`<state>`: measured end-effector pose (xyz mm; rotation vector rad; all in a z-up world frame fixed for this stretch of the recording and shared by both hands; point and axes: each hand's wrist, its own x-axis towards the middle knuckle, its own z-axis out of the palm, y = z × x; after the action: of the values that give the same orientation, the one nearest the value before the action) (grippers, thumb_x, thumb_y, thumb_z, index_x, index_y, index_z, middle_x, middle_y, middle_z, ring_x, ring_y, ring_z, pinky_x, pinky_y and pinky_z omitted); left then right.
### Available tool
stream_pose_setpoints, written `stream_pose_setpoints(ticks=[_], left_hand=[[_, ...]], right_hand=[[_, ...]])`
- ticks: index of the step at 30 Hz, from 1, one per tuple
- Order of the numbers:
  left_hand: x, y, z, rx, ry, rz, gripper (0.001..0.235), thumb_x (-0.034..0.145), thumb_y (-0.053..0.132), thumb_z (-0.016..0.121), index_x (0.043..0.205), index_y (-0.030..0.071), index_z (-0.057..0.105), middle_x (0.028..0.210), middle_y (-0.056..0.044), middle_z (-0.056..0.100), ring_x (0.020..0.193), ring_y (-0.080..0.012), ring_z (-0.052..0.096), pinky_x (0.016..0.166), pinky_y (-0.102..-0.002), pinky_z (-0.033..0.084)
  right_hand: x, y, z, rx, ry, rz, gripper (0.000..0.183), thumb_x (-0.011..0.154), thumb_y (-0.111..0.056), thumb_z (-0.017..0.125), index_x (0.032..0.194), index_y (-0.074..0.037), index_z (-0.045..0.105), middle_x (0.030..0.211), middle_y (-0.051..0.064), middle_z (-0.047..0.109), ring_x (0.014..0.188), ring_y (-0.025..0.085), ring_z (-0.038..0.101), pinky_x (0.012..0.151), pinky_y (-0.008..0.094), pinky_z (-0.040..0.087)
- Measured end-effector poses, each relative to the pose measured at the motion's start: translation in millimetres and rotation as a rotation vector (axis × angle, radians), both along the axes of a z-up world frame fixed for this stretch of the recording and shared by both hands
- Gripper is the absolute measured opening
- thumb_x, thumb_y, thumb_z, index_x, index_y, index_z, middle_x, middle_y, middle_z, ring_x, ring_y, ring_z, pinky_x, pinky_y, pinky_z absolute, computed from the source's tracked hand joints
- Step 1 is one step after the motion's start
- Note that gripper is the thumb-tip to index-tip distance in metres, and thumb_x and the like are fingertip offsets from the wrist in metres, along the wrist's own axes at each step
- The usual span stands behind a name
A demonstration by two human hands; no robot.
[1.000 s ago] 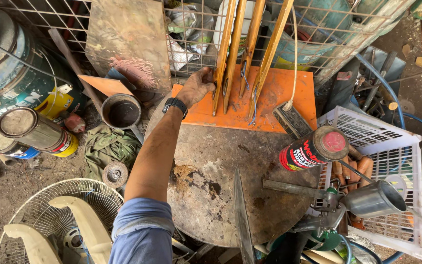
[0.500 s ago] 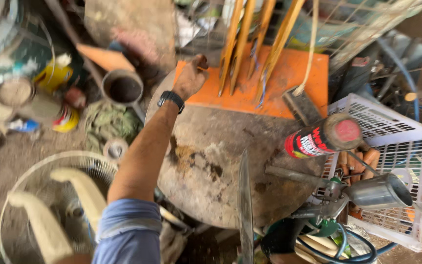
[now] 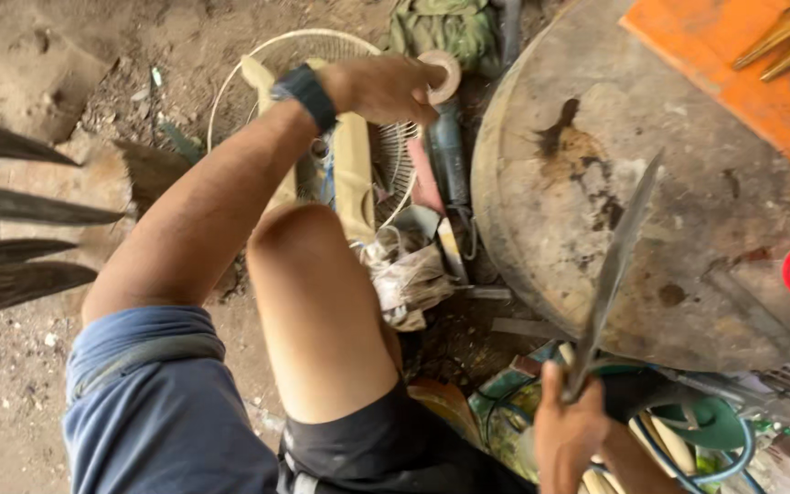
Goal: The person uses a spray gun to apply a finish to a long, curved wooden object, likely a cricket bat. They hold the object with one hand and spray with the other, rotating the object to cover different sides. The person also wipes the object with a cloth at one point.
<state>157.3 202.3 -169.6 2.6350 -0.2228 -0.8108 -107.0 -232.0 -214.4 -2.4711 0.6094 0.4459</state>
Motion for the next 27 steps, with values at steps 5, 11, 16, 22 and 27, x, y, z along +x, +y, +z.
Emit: stream_pose_setpoints(ticks=[5, 11, 16, 22, 27], left_hand=[[-63.6, 71.6, -80.4, -0.141, -0.129, 0.607, 0.080, 0.093, 0.042, 0.071, 0.152, 0.002, 0.035, 0.141, -0.027, 0.053, 0.130, -0.0384, 0.054, 0.110, -0.048, 0.043], [-135.6, 57.3, -232.3, -0.097, -0.083, 1.003, 0.100, 0.084, 0.044, 0.083, 0.153, -0.002, 0.027, 0.143, -0.038, 0.044, 0.128, -0.0464, 0.051, 0.108, -0.049, 0.044], [-146.2, 44.2, -272.7, -0.148, -0.055, 1.128, 0.118, 0.075, 0.049, 0.092, 0.154, 0.003, 0.019, 0.147, -0.039, 0.034, 0.130, -0.0515, 0.045, 0.108, -0.052, 0.042], [-132.3, 44.0, -265.3, -0.638, 0.022, 1.272, 0.085, 0.074, 0.024, 0.089, 0.140, -0.002, 0.043, 0.135, -0.025, 0.055, 0.121, -0.0382, 0.059, 0.103, -0.047, 0.054], [-149.1, 59.2, -226.4, -1.170, 0.213, 1.451, 0.059, 0.078, 0.012, 0.081, 0.132, 0.003, 0.057, 0.117, -0.013, 0.072, 0.107, -0.0279, 0.070, 0.092, -0.042, 0.063]], right_hand=[[16.3, -2.4, 23.6, -0.078, -0.351, 0.152, 0.049, 0.100, -0.029, 0.075, 0.129, 0.001, 0.050, 0.094, 0.024, 0.069, 0.085, 0.040, 0.068, 0.078, 0.050, 0.052], [37.3, 18.4, 18.2, -0.223, -0.301, 0.145, 0.042, 0.099, -0.012, 0.064, 0.135, -0.003, 0.043, 0.098, 0.029, 0.067, 0.087, 0.046, 0.066, 0.078, 0.054, 0.052], [45.3, 7.7, -1.9, -0.312, -0.320, 0.320, 0.036, 0.097, -0.008, 0.066, 0.126, 0.002, 0.046, 0.113, 0.034, 0.058, 0.102, 0.049, 0.061, 0.078, 0.057, 0.052], [43.5, 5.7, -2.1, -0.351, -0.346, 0.361, 0.039, 0.093, -0.012, 0.069, 0.124, 0.005, 0.053, 0.121, 0.032, 0.045, 0.111, 0.045, 0.051, 0.087, 0.054, 0.052], [27.0, 56.7, -3.2, -0.301, -0.376, 0.604, 0.044, 0.096, -0.024, 0.073, 0.129, 0.001, 0.055, 0.128, 0.023, 0.043, 0.119, 0.039, 0.046, 0.096, 0.052, 0.049]])
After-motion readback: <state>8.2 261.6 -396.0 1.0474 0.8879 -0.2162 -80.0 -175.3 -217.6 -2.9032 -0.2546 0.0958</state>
